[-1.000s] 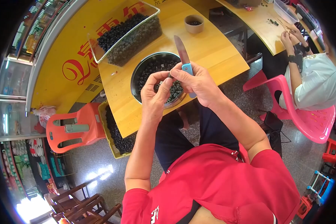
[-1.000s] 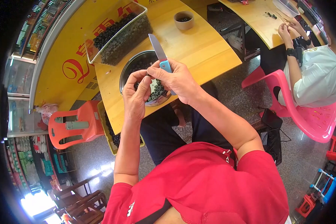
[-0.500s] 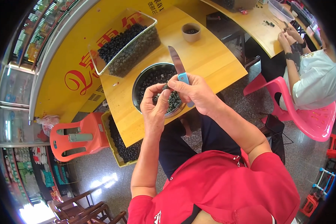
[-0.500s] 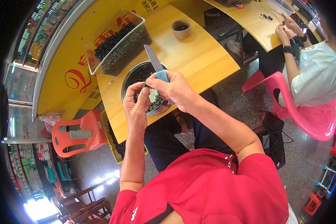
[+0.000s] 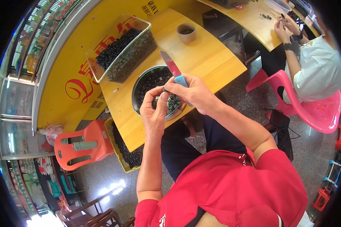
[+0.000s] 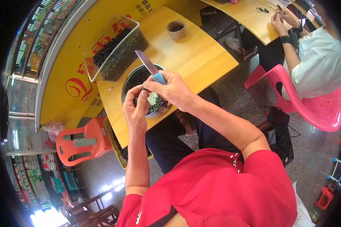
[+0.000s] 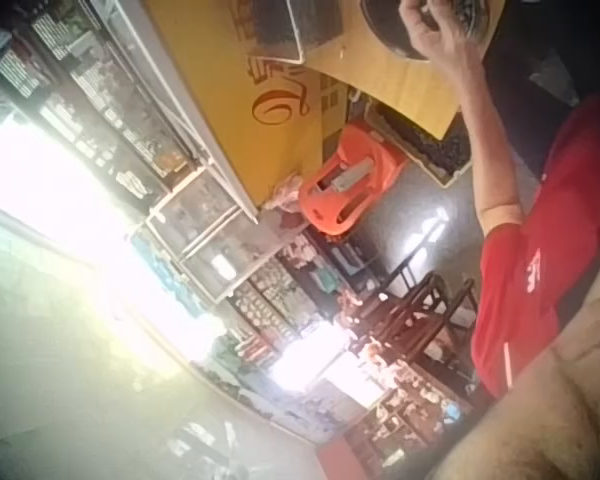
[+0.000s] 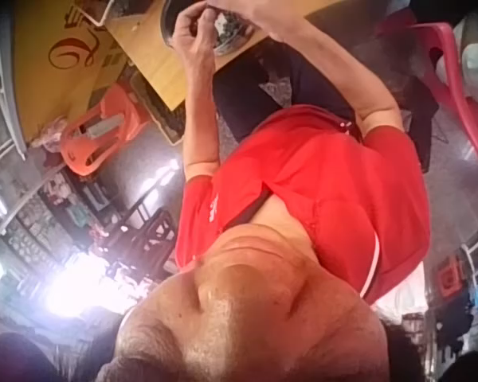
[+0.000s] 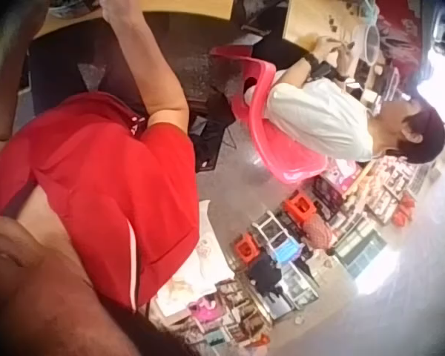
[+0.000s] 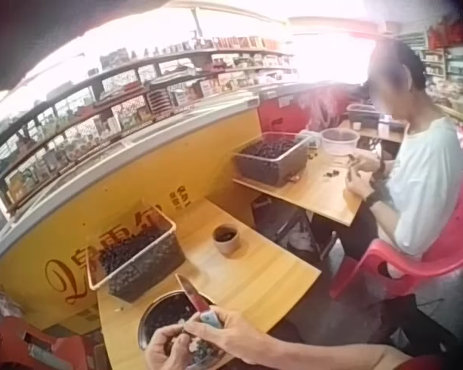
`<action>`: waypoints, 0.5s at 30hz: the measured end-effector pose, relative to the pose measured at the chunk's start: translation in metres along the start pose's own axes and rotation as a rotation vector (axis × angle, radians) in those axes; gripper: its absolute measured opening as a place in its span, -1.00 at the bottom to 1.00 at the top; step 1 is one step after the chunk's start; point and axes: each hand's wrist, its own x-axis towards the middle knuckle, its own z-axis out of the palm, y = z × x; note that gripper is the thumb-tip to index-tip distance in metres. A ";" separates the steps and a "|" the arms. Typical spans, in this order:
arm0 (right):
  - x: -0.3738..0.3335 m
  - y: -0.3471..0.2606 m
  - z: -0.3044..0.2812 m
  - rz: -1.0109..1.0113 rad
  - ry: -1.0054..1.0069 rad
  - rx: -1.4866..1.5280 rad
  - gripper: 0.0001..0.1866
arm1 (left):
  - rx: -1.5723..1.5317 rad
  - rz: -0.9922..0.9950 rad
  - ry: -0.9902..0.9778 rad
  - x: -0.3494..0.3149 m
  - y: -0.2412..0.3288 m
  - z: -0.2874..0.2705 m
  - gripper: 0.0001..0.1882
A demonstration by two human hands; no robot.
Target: Peeling and removing seeds from small black fruits into a bowl using a knife.
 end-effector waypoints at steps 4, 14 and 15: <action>-0.001 0.004 -0.003 -0.006 0.012 -0.006 -0.79 | -0.047 -0.006 0.003 -0.002 -0.005 0.000 -0.80; 0.000 0.011 -0.004 -0.258 0.023 -0.395 -0.81 | -0.210 0.001 0.032 -0.006 -0.005 -0.003 -0.79; -0.001 0.009 -0.004 -0.361 0.054 -0.626 -0.81 | -0.210 0.001 0.036 -0.006 -0.005 -0.004 -0.79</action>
